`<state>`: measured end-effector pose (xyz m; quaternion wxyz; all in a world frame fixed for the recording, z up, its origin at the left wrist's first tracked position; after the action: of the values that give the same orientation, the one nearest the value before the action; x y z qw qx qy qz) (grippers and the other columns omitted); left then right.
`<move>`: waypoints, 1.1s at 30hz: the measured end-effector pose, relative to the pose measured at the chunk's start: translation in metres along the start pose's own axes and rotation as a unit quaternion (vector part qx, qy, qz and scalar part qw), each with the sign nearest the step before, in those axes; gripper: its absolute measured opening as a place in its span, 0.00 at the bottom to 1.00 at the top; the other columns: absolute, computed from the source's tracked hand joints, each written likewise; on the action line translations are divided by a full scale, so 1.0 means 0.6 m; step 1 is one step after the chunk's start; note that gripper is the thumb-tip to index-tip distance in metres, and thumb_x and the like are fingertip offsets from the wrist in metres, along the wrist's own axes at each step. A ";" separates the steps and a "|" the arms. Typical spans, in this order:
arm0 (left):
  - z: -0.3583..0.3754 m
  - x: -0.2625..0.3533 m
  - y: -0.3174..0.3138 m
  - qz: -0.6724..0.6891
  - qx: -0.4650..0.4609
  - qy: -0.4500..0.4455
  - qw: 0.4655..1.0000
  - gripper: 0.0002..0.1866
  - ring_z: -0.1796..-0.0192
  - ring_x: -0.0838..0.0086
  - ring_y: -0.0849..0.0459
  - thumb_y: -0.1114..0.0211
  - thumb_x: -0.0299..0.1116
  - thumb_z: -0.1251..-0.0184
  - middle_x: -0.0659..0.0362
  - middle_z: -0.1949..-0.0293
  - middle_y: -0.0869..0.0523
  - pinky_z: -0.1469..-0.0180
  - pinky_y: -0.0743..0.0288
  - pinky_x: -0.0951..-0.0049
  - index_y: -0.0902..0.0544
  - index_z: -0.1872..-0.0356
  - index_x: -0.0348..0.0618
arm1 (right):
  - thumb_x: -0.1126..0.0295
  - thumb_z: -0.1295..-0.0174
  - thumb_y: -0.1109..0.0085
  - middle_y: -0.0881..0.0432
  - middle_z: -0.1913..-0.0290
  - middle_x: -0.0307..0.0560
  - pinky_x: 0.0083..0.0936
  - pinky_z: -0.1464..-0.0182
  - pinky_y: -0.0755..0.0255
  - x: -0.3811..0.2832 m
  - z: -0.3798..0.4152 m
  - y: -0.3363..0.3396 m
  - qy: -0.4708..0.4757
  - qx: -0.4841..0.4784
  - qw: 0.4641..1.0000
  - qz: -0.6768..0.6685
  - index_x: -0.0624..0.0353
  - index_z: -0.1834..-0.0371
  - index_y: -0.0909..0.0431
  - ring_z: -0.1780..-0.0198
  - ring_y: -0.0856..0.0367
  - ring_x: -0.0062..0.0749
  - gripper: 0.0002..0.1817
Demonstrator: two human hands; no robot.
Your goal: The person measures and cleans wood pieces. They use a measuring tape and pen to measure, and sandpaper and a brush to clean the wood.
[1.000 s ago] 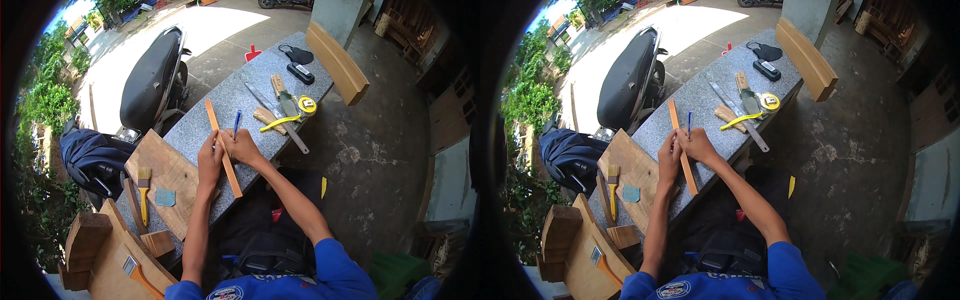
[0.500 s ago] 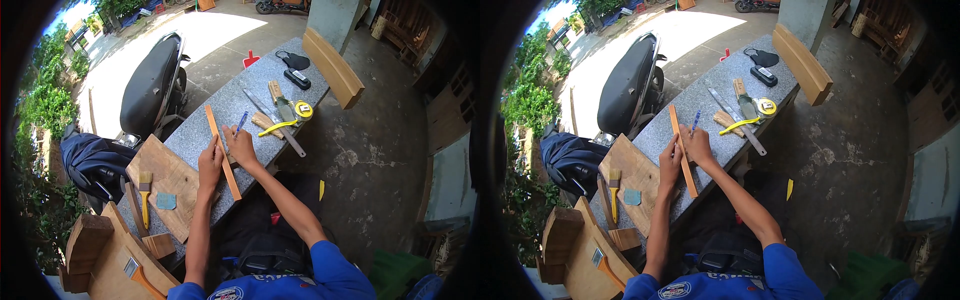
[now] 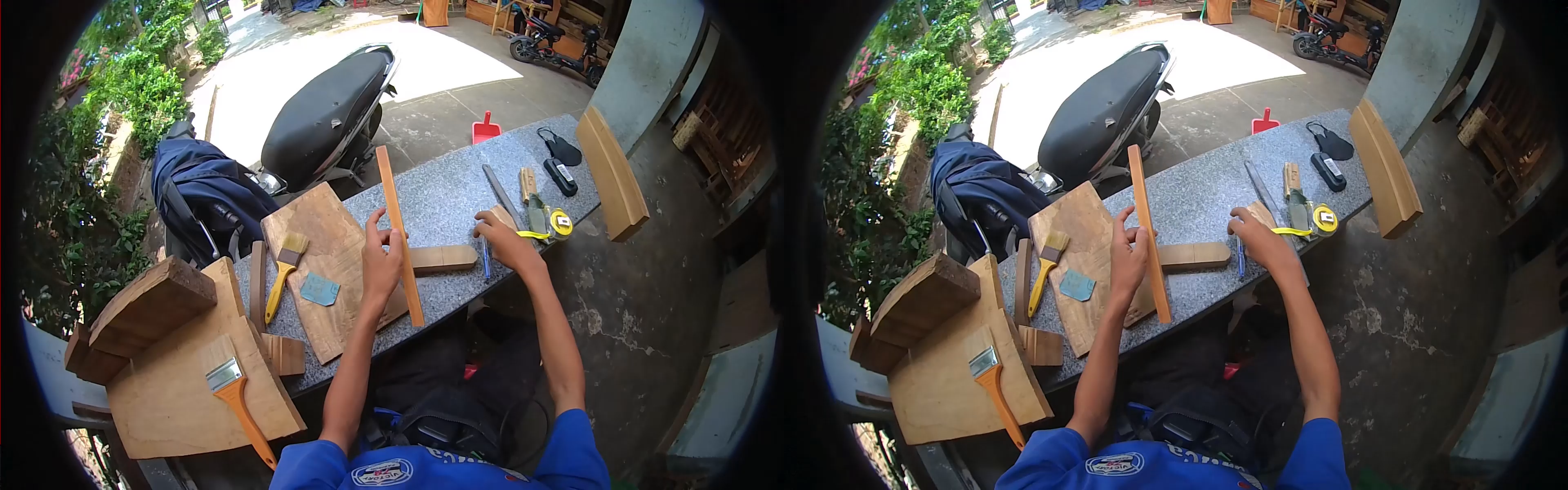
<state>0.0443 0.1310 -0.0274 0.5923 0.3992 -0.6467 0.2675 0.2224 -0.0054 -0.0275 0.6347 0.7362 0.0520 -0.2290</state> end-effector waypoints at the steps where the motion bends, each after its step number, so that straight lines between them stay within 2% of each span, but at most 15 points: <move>1: 0.003 0.004 0.018 -0.017 0.010 0.004 1.000 0.20 0.71 0.74 0.23 0.51 0.30 0.38 0.55 0.75 0.21 0.63 0.31 0.73 0.36 0.44 0.38 | 0.92 0.61 0.55 0.33 0.46 0.51 0.32 0.45 0.37 0.001 -0.001 -0.003 -0.005 -0.012 1.000 -0.003 0.61 0.63 0.28 0.42 0.35 0.46 0.20; 2: 0.012 0.009 0.033 -0.079 0.000 0.030 0.996 0.21 0.70 0.64 0.21 0.51 0.30 0.39 0.50 0.73 0.21 0.62 0.30 0.67 0.37 0.44 0.36 | 0.92 0.61 0.55 0.33 0.46 0.51 0.32 0.44 0.37 0.001 0.000 -0.007 -0.010 -0.024 1.000 -0.007 0.60 0.63 0.28 0.42 0.35 0.46 0.21; 5: 0.021 -0.032 0.062 -0.258 0.001 0.003 0.966 0.21 0.68 0.56 0.21 0.50 0.30 0.39 0.46 0.73 0.21 0.60 0.29 0.61 0.35 0.45 0.34 | 0.91 0.60 0.53 0.32 0.47 0.48 0.32 0.47 0.34 0.002 -0.002 -0.017 -0.008 -0.006 1.000 -0.007 0.59 0.62 0.29 0.45 0.32 0.45 0.21; 8: 0.029 -0.023 0.074 -0.306 -0.003 0.014 0.952 0.20 0.60 0.50 0.23 0.47 0.32 0.41 0.42 0.64 0.23 0.55 0.31 0.58 0.31 0.47 0.37 | 0.89 0.60 0.51 0.32 0.49 0.47 0.33 0.49 0.33 0.000 -0.002 -0.023 -0.008 0.006 1.000 -0.001 0.58 0.61 0.29 0.47 0.30 0.45 0.21; 11: 0.018 -0.012 0.101 -0.401 -0.012 -0.016 0.916 0.21 0.50 0.50 0.29 0.44 0.35 0.42 0.43 0.52 0.28 0.49 0.35 0.59 0.29 0.47 0.42 | 0.89 0.59 0.51 0.32 0.48 0.48 0.32 0.47 0.35 0.003 0.006 -0.024 -0.023 0.005 1.000 -0.012 0.57 0.59 0.28 0.46 0.32 0.45 0.22; 13: -0.006 -0.017 0.149 -0.446 0.057 0.010 0.893 0.22 0.44 0.48 0.36 0.41 0.38 0.44 0.45 0.46 0.34 0.43 0.40 0.60 0.28 0.47 0.47 | 0.90 0.59 0.54 0.33 0.46 0.51 0.31 0.44 0.37 0.002 0.009 -0.019 -0.049 0.001 0.998 -0.044 0.58 0.58 0.28 0.43 0.34 0.46 0.23; 15: -0.019 -0.011 0.198 -0.504 0.199 0.023 0.840 0.23 0.43 0.50 0.37 0.41 0.39 0.45 0.45 0.47 0.33 0.42 0.41 0.60 0.28 0.47 0.46 | 0.90 0.59 0.54 0.33 0.46 0.52 0.33 0.44 0.38 0.004 0.016 -0.016 -0.048 0.029 0.998 -0.028 0.57 0.57 0.28 0.43 0.34 0.46 0.24; 18: -0.045 -0.057 0.252 -0.510 0.217 0.095 0.827 0.22 0.46 0.52 0.33 0.39 0.38 0.46 0.46 0.51 0.29 0.44 0.40 0.57 0.26 0.49 0.45 | 0.89 0.59 0.54 0.32 0.47 0.53 0.36 0.42 0.41 -0.005 0.022 -0.009 -0.036 0.113 0.993 0.005 0.57 0.57 0.28 0.42 0.36 0.48 0.23; 21: -0.059 -0.068 0.265 -0.488 0.171 0.080 0.852 0.21 0.51 0.54 0.28 0.37 0.35 0.49 0.48 0.56 0.26 0.48 0.36 0.59 0.25 0.51 0.44 | 0.88 0.58 0.53 0.32 0.47 0.53 0.40 0.40 0.44 -0.033 0.025 0.011 -0.014 0.208 0.977 0.036 0.56 0.58 0.27 0.40 0.38 0.49 0.22; 24: -0.066 -0.056 0.258 -0.460 0.211 -0.020 0.862 0.18 0.59 0.56 0.24 0.36 0.32 0.50 0.50 0.61 0.23 0.54 0.32 0.62 0.22 0.56 0.41 | 0.86 0.57 0.52 0.32 0.48 0.52 0.41 0.41 0.44 -0.071 0.035 0.036 0.011 0.290 0.957 0.005 0.58 0.63 0.26 0.40 0.39 0.49 0.17; 28: -0.045 0.057 0.201 -0.371 0.208 -0.103 0.899 0.11 0.63 0.60 0.21 0.37 0.28 0.49 0.50 0.64 0.21 0.59 0.28 0.67 0.20 0.62 0.37 | 0.83 0.53 0.49 0.30 0.52 0.50 0.36 0.43 0.40 -0.122 0.054 0.033 0.057 0.332 0.939 -0.068 0.58 0.63 0.25 0.45 0.33 0.46 0.13; 30: -0.036 0.114 0.160 -0.298 0.217 -0.171 0.914 0.08 0.65 0.66 0.20 0.37 0.27 0.48 0.51 0.66 0.20 0.60 0.27 0.71 0.19 0.66 0.37 | 0.83 0.54 0.49 0.31 0.52 0.49 0.37 0.44 0.40 -0.145 0.049 0.027 0.066 0.306 0.935 -0.165 0.58 0.63 0.26 0.44 0.34 0.46 0.14; 31: -0.030 0.143 0.131 -0.265 0.180 -0.166 0.933 0.08 0.65 0.69 0.20 0.37 0.27 0.47 0.52 0.66 0.20 0.61 0.28 0.73 0.20 0.65 0.36 | 0.84 0.54 0.50 0.31 0.52 0.49 0.37 0.44 0.40 -0.154 0.047 0.022 0.072 0.289 0.931 -0.212 0.57 0.62 0.26 0.44 0.35 0.46 0.15; 32: -0.025 0.176 0.099 -0.230 0.144 -0.160 0.949 0.09 0.66 0.72 0.20 0.37 0.28 0.46 0.53 0.67 0.19 0.62 0.28 0.76 0.20 0.65 0.36 | 0.82 0.52 0.48 0.31 0.51 0.49 0.33 0.47 0.36 -0.151 0.039 0.015 0.072 0.265 0.918 -0.286 0.54 0.54 0.28 0.45 0.32 0.43 0.19; 33: -0.022 0.193 0.067 -0.195 0.108 -0.154 0.963 0.09 0.66 0.75 0.20 0.37 0.29 0.45 0.54 0.67 0.19 0.63 0.28 0.79 0.21 0.64 0.36 | 0.82 0.52 0.47 0.30 0.51 0.49 0.32 0.48 0.35 -0.151 0.039 0.016 0.068 0.245 0.907 -0.335 0.53 0.52 0.29 0.46 0.31 0.41 0.21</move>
<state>0.0202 0.1403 0.0932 0.4797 0.6151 -0.6073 0.1503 0.1390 -0.0099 0.0155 0.3153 0.8218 0.2802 -0.3831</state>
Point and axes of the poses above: each hand's wrist, its own z-axis away from the middle knuckle, its own y-axis out of the back of the hand, x = y × z, the point moved 5 cm from there along -z, towards the middle knuckle
